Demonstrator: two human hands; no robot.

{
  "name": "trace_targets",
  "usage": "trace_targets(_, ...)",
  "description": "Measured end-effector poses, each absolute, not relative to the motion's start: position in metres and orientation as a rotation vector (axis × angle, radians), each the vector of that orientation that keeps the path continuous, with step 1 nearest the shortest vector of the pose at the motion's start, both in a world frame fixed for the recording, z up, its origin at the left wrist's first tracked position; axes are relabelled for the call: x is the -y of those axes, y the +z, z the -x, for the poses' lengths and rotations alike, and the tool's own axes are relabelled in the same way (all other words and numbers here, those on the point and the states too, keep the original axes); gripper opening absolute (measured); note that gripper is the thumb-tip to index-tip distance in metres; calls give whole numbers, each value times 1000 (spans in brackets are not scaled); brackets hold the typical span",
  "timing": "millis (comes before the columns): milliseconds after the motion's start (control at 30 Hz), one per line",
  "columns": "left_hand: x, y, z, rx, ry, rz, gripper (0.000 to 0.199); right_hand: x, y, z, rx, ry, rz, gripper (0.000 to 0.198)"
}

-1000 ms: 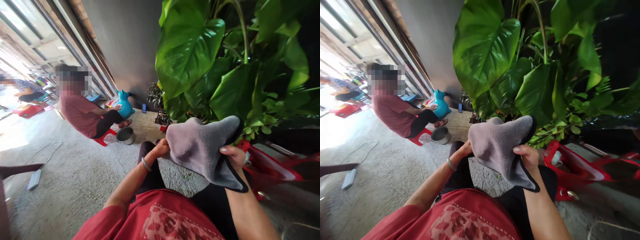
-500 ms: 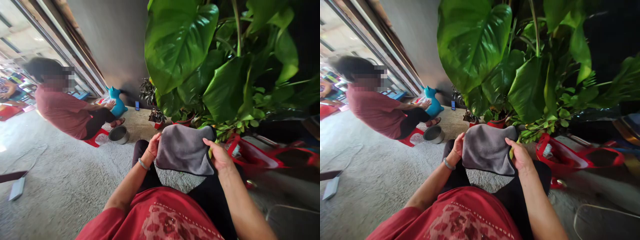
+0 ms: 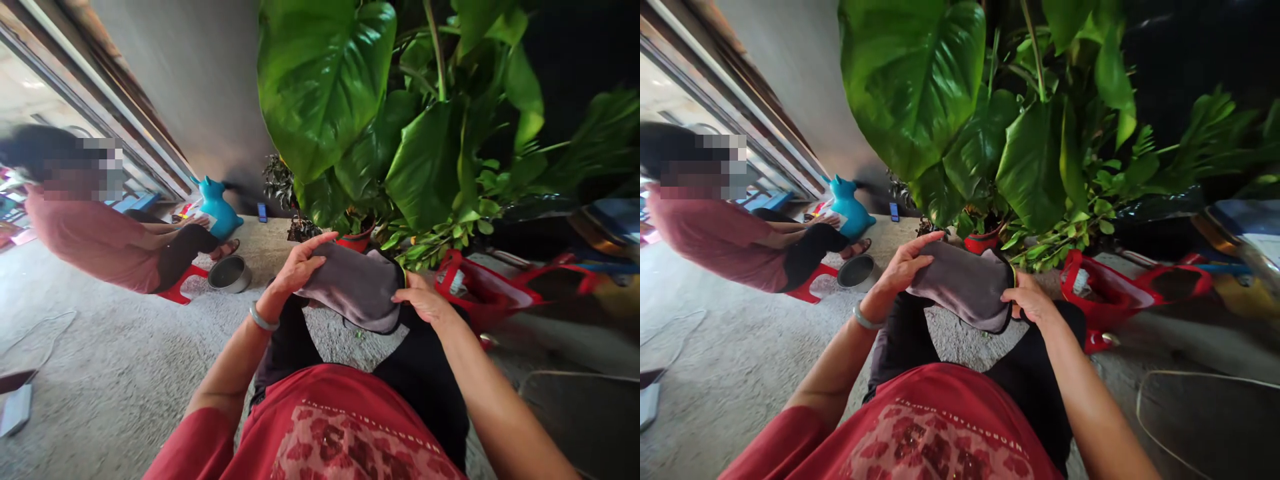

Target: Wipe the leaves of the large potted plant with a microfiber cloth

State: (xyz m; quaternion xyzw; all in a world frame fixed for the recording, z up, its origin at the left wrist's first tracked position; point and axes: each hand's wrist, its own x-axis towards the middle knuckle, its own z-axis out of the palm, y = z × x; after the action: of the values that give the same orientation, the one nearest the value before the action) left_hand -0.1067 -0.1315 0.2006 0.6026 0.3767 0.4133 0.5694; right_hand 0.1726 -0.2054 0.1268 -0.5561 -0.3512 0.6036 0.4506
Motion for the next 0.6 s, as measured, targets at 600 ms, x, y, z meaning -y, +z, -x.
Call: trace_targets(600,145,229,82,-709,862,-1447,47,221,146,-110,1238,1085,1430,31)
